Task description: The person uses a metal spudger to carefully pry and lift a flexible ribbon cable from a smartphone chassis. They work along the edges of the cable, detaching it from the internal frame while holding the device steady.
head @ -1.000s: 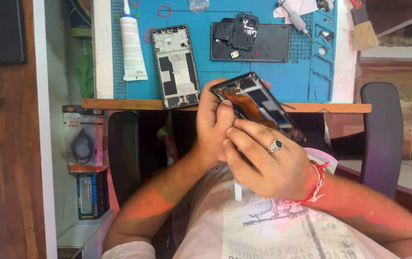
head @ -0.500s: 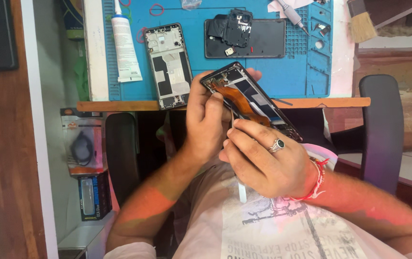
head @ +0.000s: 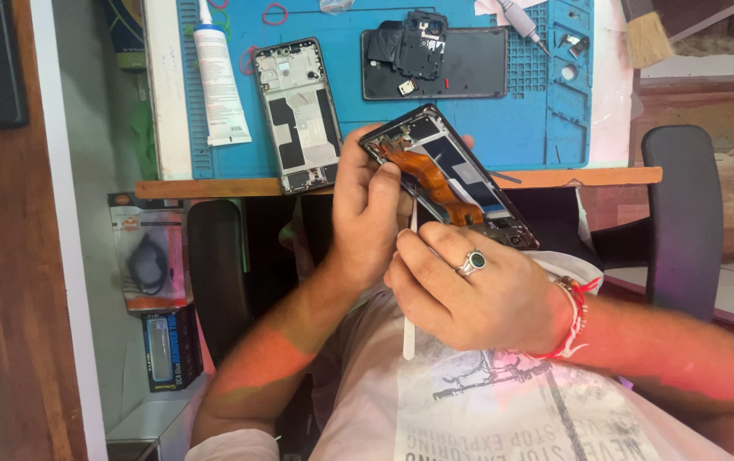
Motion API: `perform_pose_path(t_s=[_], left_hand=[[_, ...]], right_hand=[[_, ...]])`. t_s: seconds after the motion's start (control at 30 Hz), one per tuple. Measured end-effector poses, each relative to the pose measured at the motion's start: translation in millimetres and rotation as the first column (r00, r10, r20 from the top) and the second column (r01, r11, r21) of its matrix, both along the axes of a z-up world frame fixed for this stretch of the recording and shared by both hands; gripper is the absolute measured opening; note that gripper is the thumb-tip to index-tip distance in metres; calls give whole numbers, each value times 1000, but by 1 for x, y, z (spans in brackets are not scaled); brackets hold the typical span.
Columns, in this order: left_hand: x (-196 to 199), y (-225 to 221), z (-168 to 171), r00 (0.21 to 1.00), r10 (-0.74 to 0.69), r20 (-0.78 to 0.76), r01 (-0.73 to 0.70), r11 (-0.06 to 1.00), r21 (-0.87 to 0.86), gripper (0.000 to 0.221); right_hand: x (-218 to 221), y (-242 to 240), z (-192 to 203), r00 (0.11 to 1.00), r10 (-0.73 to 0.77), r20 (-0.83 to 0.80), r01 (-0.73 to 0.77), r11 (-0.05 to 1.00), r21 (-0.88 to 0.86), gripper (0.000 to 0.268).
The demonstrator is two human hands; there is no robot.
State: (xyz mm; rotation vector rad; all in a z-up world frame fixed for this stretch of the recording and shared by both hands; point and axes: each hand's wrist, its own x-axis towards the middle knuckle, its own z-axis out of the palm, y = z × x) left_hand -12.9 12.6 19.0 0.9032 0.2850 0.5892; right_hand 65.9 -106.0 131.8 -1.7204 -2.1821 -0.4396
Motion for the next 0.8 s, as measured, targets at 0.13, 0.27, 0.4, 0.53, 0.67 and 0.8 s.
perform_pose_path(t_s=[0.13, 0.27, 0.4, 0.53, 0.67, 0.8], left_hand=[[-3, -1, -14, 1000, -19, -22, 16, 992, -126, 31], [-2, 1, -15, 1000, -15, -20, 12, 991, -131, 32], [-1, 1, -11, 996, -13, 87, 30, 980, -197, 29], [2, -1, -5, 979, -10, 203, 72, 952, -299, 30], [6, -1, 0, 989, -2, 150, 61, 919, -389, 33], [13, 2, -2, 988, 16, 150, 44, 919, -392, 27]], right_hand=[[-2, 0, 1, 999, -24, 29, 25, 999, -47, 18], [-2, 0, 1, 1000, -9, 20, 10, 999, -50, 18], [-2, -1, -1, 1000, -9, -3, 9, 1000, -28, 16], [2, -10, -9, 999, 19, -45, -19, 1000, 9, 18], [14, -25, -31, 952, 44, -302, -17, 996, 93, 22], [15, -43, -57, 789, -54, -612, 172, 976, 136, 20]])
